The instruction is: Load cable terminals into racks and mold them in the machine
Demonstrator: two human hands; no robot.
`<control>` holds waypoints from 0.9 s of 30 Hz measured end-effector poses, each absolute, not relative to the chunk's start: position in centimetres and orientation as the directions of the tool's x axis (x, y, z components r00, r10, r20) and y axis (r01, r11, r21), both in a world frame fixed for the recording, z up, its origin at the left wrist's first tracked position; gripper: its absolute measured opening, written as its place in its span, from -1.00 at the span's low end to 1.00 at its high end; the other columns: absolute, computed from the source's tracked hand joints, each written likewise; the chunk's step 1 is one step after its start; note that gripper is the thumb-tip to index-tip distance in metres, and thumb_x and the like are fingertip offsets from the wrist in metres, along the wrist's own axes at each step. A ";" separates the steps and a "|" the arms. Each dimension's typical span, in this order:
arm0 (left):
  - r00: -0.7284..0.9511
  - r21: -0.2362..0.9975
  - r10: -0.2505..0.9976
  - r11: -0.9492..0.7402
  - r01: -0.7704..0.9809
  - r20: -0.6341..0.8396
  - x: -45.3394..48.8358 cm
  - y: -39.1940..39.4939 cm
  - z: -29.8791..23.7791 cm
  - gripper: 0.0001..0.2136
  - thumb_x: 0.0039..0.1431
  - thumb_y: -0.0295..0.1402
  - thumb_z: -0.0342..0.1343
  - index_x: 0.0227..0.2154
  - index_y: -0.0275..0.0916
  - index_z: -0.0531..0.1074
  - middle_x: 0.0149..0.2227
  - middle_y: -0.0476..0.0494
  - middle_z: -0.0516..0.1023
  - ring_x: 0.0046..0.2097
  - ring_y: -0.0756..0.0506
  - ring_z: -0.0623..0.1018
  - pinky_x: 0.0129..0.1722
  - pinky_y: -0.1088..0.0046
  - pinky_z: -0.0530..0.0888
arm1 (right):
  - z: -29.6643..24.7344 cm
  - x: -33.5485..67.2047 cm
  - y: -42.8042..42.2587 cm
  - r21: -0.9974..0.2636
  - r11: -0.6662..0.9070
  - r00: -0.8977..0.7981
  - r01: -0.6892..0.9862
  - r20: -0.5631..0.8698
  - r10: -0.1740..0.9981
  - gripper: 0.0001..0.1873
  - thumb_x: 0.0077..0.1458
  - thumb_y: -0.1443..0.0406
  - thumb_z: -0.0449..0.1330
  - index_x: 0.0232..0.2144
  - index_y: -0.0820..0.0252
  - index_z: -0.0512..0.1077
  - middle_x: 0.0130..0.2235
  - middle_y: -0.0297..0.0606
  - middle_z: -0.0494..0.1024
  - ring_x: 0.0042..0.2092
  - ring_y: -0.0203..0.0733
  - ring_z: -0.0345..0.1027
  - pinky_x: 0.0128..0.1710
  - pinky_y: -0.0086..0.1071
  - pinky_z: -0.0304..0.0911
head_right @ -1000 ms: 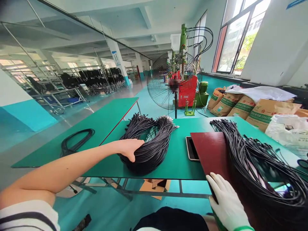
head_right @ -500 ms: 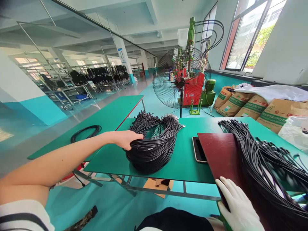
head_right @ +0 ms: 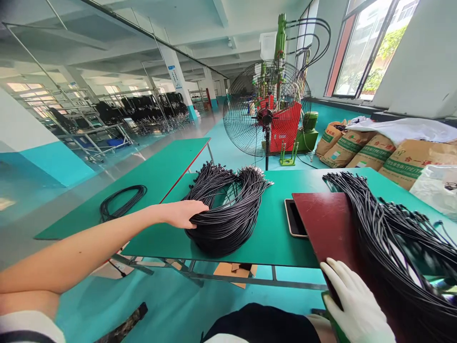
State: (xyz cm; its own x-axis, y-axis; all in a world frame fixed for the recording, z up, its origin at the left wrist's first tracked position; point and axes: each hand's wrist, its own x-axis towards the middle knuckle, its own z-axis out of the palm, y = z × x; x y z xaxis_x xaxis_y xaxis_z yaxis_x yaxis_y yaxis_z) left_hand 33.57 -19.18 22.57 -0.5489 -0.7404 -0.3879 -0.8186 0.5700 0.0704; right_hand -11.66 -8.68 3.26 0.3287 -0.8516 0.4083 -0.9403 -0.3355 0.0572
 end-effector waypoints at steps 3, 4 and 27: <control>-0.549 0.076 -0.736 0.569 -0.819 -0.396 33.7 -19.0 22.1 -0.66 -0.10 -0.34 0.09 -0.17 -0.16 0.27 -0.17 -0.11 0.46 -0.10 -0.16 0.42 -0.16 0.44 0.34 | 3.0 -11.8 -8.7 0.066 -0.344 0.339 -0.937 0.414 -0.845 -0.48 -0.05 0.18 0.04 -0.01 0.20 0.33 0.07 -0.18 0.32 0.07 0.05 0.17 -0.02 -0.10 0.21; -0.548 0.077 -0.739 0.567 -0.820 -0.392 33.8 -19.0 22.0 -0.66 -0.09 -0.35 0.09 -0.18 -0.16 0.27 -0.19 -0.11 0.46 -0.11 -0.16 0.43 -0.17 0.43 0.34 | 2.9 -11.9 -8.7 0.075 -0.347 0.346 -0.935 0.416 -0.841 -0.48 -0.05 0.18 0.04 0.00 0.20 0.33 0.06 -0.18 0.32 0.07 0.04 0.17 -0.02 -0.10 0.21; -0.594 0.309 -0.805 0.568 -0.763 0.013 33.1 -24.1 31.9 -0.72 -0.17 -0.50 -0.10 -0.31 -0.29 0.32 -0.44 0.09 0.36 -0.39 0.06 0.33 -0.44 0.65 0.24 | 14.2 -4.7 -10.2 -0.977 -0.024 0.135 -0.210 -0.005 -0.991 -0.44 0.06 0.06 0.04 0.08 0.16 0.20 0.10 -0.07 0.27 0.10 -0.03 0.17 0.08 -0.17 0.14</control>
State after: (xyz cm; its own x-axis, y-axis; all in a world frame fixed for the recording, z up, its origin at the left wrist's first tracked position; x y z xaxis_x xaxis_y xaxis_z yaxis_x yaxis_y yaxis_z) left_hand 33.13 -24.15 31.92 -0.5937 -0.8046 0.0134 -0.7629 0.5681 0.3087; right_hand -4.69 -10.24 14.22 0.1352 -0.9908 -0.0050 -0.2103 -0.0238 -0.9774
